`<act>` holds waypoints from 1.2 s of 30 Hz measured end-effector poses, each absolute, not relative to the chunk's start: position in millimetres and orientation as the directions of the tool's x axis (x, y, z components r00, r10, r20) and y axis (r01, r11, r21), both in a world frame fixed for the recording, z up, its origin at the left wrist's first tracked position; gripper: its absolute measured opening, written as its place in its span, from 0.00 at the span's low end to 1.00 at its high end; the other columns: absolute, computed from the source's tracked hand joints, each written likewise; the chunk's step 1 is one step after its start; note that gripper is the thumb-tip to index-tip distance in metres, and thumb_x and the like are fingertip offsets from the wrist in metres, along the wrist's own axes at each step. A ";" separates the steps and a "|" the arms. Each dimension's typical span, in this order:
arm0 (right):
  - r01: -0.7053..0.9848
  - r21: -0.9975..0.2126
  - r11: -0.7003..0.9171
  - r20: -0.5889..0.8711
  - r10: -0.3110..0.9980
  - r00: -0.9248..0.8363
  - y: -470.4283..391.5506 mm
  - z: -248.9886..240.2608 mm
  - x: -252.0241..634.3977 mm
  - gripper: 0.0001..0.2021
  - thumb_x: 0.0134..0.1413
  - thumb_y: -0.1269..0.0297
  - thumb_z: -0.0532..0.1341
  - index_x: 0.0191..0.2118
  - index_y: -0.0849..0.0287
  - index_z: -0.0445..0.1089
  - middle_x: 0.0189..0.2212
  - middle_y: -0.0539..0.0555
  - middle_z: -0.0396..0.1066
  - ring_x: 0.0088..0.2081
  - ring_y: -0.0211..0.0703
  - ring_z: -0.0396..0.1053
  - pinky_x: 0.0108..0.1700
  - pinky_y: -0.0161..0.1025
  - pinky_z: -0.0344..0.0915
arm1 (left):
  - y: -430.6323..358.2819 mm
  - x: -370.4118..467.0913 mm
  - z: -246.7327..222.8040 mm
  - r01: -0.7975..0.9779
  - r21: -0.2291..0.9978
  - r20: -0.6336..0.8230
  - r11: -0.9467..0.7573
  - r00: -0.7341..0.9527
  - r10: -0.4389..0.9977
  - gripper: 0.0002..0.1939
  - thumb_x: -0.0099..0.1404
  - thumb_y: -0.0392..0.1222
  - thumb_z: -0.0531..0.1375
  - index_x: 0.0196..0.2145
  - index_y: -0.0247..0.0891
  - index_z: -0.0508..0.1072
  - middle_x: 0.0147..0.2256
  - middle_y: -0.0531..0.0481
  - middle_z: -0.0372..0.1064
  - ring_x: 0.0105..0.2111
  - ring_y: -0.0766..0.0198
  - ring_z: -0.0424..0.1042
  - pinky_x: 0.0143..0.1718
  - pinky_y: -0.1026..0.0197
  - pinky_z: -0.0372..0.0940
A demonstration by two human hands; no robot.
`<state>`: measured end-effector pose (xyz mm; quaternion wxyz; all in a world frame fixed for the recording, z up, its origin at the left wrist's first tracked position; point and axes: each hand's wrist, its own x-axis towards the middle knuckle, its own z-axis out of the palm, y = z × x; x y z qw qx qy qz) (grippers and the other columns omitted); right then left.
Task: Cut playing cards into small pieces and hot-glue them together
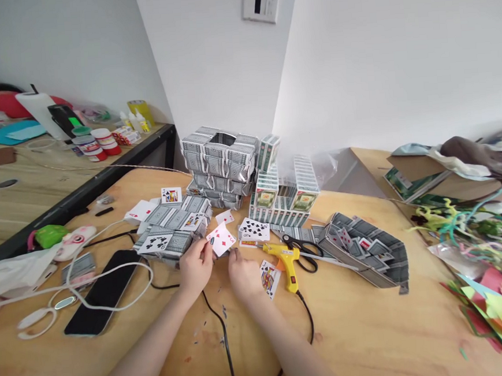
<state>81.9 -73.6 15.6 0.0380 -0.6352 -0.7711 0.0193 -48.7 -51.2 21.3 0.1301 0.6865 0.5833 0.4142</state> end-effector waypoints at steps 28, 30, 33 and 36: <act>-0.215 -0.975 -0.060 -0.128 0.939 0.319 -108.2 15.6 143.8 0.16 0.37 0.60 0.67 0.34 0.60 0.69 0.27 0.51 0.69 0.29 0.39 0.69 0.32 0.36 0.66 | -57.9 -31.7 24.1 0.526 0.793 0.232 -0.307 0.204 0.951 0.10 0.60 0.41 0.51 0.23 0.36 0.64 0.23 0.51 0.65 0.23 0.68 0.63 0.25 0.67 0.57; -0.256 -0.963 -0.079 -0.158 0.939 0.305 -108.9 16.8 143.6 0.15 0.36 0.59 0.68 0.32 0.60 0.68 0.25 0.50 0.68 0.26 0.37 0.67 0.29 0.34 0.65 | -58.8 -31.0 24.0 0.523 0.790 0.232 -0.319 0.227 0.946 0.10 0.60 0.40 0.51 0.23 0.36 0.65 0.22 0.52 0.64 0.23 0.68 0.61 0.24 0.67 0.56; -0.260 -0.959 -0.111 -0.186 0.941 0.284 -109.7 20.2 143.6 0.13 0.39 0.57 0.66 0.28 0.61 0.68 0.21 0.49 0.68 0.22 0.36 0.66 0.25 0.33 0.63 | -59.6 -31.1 23.9 0.505 0.794 0.245 -0.339 0.246 0.938 0.09 0.60 0.40 0.51 0.24 0.36 0.65 0.21 0.53 0.63 0.22 0.68 0.61 0.25 0.67 0.55; -0.233 -0.960 -0.153 -0.214 0.940 0.265 -109.8 24.5 145.0 0.14 0.41 0.53 0.64 0.25 0.60 0.66 0.16 0.47 0.66 0.16 0.34 0.62 0.20 0.33 0.60 | -60.0 -31.2 24.1 0.484 0.802 0.252 -0.349 0.255 0.933 0.10 0.60 0.40 0.51 0.23 0.36 0.64 0.21 0.53 0.62 0.22 0.68 0.60 0.25 0.67 0.55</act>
